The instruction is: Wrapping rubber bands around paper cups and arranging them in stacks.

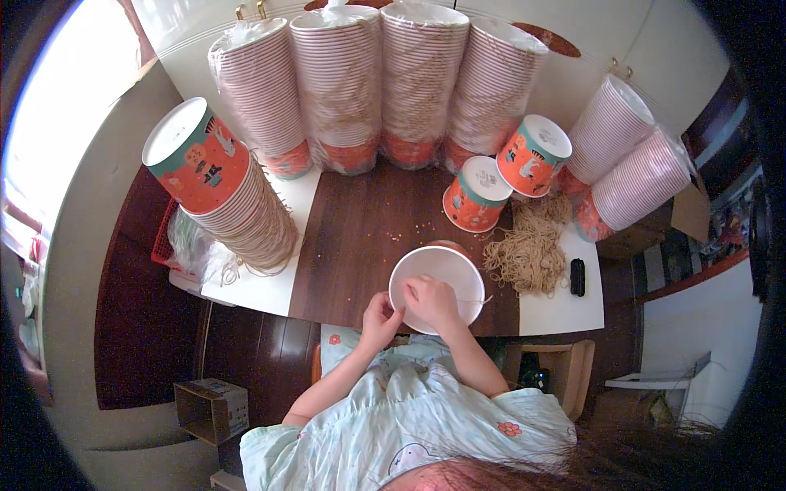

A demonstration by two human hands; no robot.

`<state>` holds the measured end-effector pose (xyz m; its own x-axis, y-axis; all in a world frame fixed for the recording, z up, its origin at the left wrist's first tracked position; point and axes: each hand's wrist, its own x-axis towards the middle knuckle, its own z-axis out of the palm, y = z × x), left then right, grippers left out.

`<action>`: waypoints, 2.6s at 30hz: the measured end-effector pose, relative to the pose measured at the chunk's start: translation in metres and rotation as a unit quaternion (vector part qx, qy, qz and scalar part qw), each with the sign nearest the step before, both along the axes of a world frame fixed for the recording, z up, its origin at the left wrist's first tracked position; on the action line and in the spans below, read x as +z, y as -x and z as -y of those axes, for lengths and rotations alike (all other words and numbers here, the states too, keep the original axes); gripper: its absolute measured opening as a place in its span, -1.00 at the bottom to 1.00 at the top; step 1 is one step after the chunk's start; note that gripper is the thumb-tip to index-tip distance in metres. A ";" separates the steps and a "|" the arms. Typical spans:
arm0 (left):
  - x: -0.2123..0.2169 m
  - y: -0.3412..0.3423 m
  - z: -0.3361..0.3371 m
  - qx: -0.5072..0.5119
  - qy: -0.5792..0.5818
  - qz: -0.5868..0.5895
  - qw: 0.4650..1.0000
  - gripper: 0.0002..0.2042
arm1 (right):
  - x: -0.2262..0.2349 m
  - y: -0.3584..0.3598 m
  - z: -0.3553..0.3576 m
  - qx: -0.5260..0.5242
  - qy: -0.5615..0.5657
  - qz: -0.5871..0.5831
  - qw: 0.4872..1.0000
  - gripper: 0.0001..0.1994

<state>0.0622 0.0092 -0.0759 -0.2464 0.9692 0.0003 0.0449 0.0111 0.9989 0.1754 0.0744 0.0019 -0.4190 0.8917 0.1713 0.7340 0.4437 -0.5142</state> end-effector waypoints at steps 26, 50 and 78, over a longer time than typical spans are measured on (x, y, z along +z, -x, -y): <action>0.037 0.021 0.014 0.029 -0.016 -0.094 0.995 -0.83 | 0.003 0.001 -0.029 0.315 0.233 0.029 0.920 -0.75; 0.080 0.075 -0.009 -0.206 -0.012 0.399 0.893 -0.94 | 0.041 -0.016 -0.030 0.263 0.204 -0.060 0.941 -0.78; 0.065 0.065 -0.020 -0.170 0.071 0.170 0.968 -0.95 | 0.020 -0.007 -0.008 0.188 -0.071 -0.074 0.977 -0.93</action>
<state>-0.0023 0.0297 -0.0105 0.1239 0.9786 -0.1642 -0.2611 0.1918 0.9461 0.1820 0.0824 0.0220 -0.6732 0.6428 0.3655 0.4276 0.7417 -0.5167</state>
